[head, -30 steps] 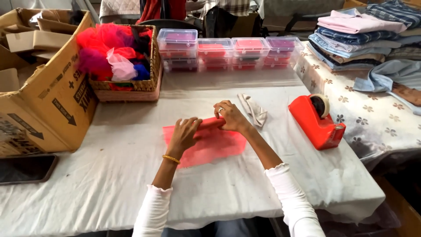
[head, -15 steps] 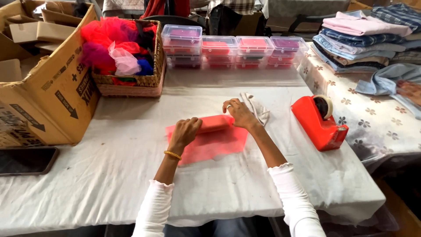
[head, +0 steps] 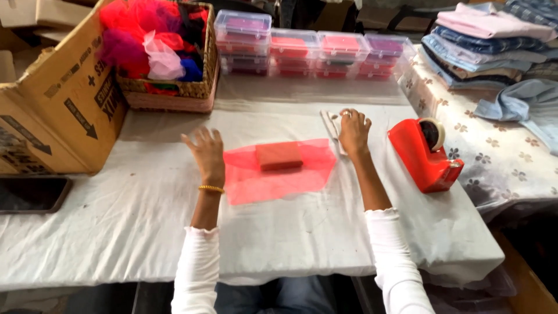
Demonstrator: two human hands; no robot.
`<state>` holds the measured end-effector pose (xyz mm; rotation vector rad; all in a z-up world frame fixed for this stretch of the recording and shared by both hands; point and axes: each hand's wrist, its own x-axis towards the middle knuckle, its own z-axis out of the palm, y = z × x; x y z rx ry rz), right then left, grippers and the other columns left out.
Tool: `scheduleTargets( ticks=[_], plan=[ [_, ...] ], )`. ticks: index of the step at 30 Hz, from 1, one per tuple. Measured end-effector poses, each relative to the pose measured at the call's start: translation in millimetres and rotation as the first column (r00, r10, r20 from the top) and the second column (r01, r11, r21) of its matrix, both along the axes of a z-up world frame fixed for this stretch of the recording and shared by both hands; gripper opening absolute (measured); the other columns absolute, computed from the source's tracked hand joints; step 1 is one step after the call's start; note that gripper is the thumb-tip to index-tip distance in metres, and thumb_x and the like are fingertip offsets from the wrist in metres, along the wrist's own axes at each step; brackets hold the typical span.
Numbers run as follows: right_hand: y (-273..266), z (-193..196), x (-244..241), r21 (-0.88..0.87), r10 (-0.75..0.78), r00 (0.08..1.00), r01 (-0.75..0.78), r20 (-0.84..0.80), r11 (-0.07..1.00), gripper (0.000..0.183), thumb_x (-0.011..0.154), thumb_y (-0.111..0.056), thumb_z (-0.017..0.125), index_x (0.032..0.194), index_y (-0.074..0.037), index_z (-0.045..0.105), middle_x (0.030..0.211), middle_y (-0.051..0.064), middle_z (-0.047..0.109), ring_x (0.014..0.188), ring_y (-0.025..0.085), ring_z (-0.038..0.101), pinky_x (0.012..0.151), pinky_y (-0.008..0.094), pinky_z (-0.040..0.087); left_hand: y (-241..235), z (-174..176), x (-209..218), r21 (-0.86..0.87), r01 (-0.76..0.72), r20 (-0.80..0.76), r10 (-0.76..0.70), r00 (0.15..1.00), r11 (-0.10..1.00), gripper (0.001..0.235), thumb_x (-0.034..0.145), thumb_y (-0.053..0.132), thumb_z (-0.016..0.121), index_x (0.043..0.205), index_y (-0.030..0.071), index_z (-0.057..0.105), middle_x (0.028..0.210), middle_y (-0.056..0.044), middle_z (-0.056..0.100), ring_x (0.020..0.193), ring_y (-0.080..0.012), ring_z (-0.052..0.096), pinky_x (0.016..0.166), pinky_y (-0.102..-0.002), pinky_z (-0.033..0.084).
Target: Wrapping a small rectangular box in pink mesh fabric.
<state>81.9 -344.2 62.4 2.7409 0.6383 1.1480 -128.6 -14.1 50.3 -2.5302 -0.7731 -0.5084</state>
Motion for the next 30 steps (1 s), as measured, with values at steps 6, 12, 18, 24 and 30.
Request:
scheduleTargets(
  ticks=[6,12,18,24,30],
  plan=[
    [43.0,15.1,-12.9,0.557,0.671,0.582,-0.400,-0.460,0.728,0.048,0.096,-0.033,0.074,0.134,-0.007,0.061,0.131,0.014,0.068,0.126,0.030,0.064,0.109,0.041,0.050,9.3,-12.3,16.4,0.103,0.536,0.586,-0.486,0.648,0.838,0.026,0.101,0.007,0.068,0.125,0.015,0.067,0.138,-0.003,0.067,0.125,-0.0215,0.063,0.117,-0.051,0.045],
    [58.9,-9.0,-22.2,0.455,0.676,0.275,-0.564,-0.684,0.689,0.076,0.086,-0.040,0.080,0.145,-0.004,0.049,0.144,0.018,0.058,0.138,0.032,0.051,0.114,0.042,0.041,-39.0,-18.5,26.0,-0.288,0.824,0.659,-0.523,0.540,0.488,0.035,0.100,0.021,0.067,0.134,0.012,0.062,0.134,-0.007,0.068,0.125,-0.0272,0.062,0.109,-0.048,0.049],
    [56.1,3.6,-35.9,0.484,0.587,0.182,-0.405,-0.789,0.776,0.093,0.073,-0.045,0.087,0.149,-0.012,0.046,0.144,0.018,0.057,0.138,0.031,0.050,0.114,0.043,0.042,-26.5,-45.0,30.0,-0.617,0.637,0.360,-0.554,0.750,0.462,0.071,0.084,0.056,0.076,0.139,0.016,0.055,0.138,-0.008,0.062,0.129,-0.0265,0.055,0.107,-0.077,0.021],
    [56.9,13.3,-42.7,0.491,0.632,0.199,-0.473,-0.749,0.732,0.090,0.066,-0.046,0.090,0.141,-0.013,0.054,0.139,0.016,0.062,0.134,0.031,0.055,0.112,0.043,0.045,-25.3,-25.6,23.7,-0.656,0.616,0.349,-0.548,0.760,0.437,0.085,0.070,0.060,0.085,0.140,0.020,0.055,0.131,-0.005,0.064,0.120,-0.0248,0.060,0.111,-0.072,0.022],
    [59.9,14.1,-43.0,0.305,0.593,0.377,-0.595,-0.712,0.744,0.086,0.061,-0.040,0.100,0.130,-0.007,0.060,0.132,0.020,0.058,0.126,0.038,0.049,0.104,0.045,0.045,-38.3,-1.9,14.9,-0.635,0.687,0.425,-0.582,0.693,0.354,0.103,0.054,0.044,0.095,0.143,0.017,0.052,0.122,-0.006,0.062,0.090,-0.0231,0.069,0.081,-0.038,0.058]
  ],
)
